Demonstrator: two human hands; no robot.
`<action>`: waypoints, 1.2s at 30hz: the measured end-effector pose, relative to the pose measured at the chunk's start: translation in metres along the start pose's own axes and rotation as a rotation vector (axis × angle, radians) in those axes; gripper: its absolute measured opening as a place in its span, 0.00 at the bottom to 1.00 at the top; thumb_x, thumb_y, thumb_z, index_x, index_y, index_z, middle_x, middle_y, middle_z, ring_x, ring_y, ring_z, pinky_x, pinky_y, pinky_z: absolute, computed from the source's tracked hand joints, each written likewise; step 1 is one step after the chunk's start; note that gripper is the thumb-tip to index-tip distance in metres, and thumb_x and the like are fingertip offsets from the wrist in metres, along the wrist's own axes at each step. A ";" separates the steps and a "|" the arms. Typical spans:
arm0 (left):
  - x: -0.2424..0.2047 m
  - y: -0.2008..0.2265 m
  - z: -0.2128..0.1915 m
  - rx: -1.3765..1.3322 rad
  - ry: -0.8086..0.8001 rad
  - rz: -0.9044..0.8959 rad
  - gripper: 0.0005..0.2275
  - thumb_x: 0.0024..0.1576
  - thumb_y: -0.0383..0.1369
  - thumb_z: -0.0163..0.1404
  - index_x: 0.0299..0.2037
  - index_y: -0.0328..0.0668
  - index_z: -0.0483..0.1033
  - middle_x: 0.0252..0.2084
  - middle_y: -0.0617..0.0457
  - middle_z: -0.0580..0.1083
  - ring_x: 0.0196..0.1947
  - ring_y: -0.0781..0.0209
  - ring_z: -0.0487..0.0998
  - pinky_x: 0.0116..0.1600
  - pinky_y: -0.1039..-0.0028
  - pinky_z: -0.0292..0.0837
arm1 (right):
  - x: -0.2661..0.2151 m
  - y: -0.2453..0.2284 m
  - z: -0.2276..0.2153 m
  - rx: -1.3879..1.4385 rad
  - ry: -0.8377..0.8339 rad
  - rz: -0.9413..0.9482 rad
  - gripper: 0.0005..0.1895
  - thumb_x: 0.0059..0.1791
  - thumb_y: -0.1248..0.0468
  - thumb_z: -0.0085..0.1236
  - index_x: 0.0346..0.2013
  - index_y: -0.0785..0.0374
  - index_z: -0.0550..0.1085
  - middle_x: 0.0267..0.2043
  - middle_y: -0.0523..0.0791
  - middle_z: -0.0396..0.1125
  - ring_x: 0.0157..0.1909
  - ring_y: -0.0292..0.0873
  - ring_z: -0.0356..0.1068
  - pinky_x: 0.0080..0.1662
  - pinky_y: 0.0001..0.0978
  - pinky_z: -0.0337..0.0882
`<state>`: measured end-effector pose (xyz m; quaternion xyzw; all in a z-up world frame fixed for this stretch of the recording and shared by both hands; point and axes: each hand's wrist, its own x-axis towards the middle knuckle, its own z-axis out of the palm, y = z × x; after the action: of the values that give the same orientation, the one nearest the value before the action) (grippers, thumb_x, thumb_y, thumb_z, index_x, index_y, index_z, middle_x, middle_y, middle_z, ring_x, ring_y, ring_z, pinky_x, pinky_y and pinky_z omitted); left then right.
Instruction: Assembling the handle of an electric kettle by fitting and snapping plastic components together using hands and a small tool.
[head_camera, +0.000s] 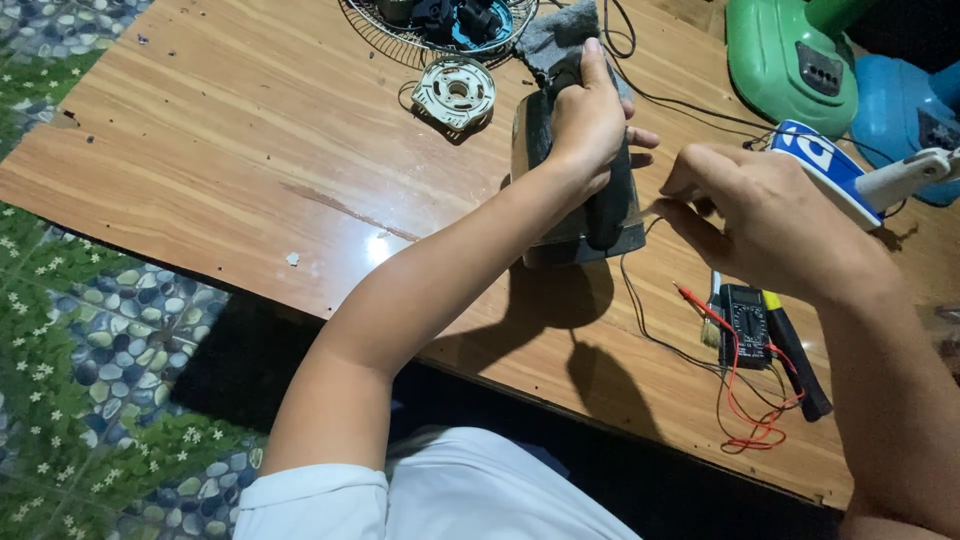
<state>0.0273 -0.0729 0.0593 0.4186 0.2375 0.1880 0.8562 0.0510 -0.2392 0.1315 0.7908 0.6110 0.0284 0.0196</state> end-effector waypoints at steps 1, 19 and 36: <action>-0.002 0.000 0.000 -0.001 -0.001 -0.001 0.34 0.60 0.55 0.23 0.37 0.21 0.67 0.33 0.41 0.67 0.22 0.47 0.80 0.27 0.61 0.81 | -0.001 0.000 0.003 -0.001 -0.001 0.001 0.12 0.45 0.74 0.66 0.37 0.65 0.71 0.31 0.46 0.74 0.25 0.41 0.75 0.22 0.28 0.73; 0.020 -0.007 -0.005 -0.059 0.101 -0.027 0.33 0.65 0.56 0.28 0.26 0.28 0.70 0.21 0.44 0.70 0.16 0.53 0.76 0.21 0.64 0.73 | 0.005 -0.005 0.005 0.060 0.044 -0.001 0.09 0.45 0.65 0.68 0.34 0.61 0.74 0.34 0.44 0.76 0.33 0.42 0.79 0.34 0.32 0.80; 0.041 -0.021 0.004 -0.112 0.239 0.011 0.34 0.65 0.53 0.31 0.26 0.21 0.72 0.21 0.35 0.72 0.16 0.42 0.78 0.20 0.57 0.79 | 0.033 -0.014 0.059 1.015 0.634 -0.056 0.26 0.65 0.58 0.35 0.24 0.63 0.61 0.21 0.47 0.57 0.27 0.43 0.60 0.37 0.34 0.65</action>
<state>0.0659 -0.0664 0.0346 0.3461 0.3245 0.2543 0.8427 0.0503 -0.2032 0.0723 0.6378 0.5451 -0.0330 -0.5432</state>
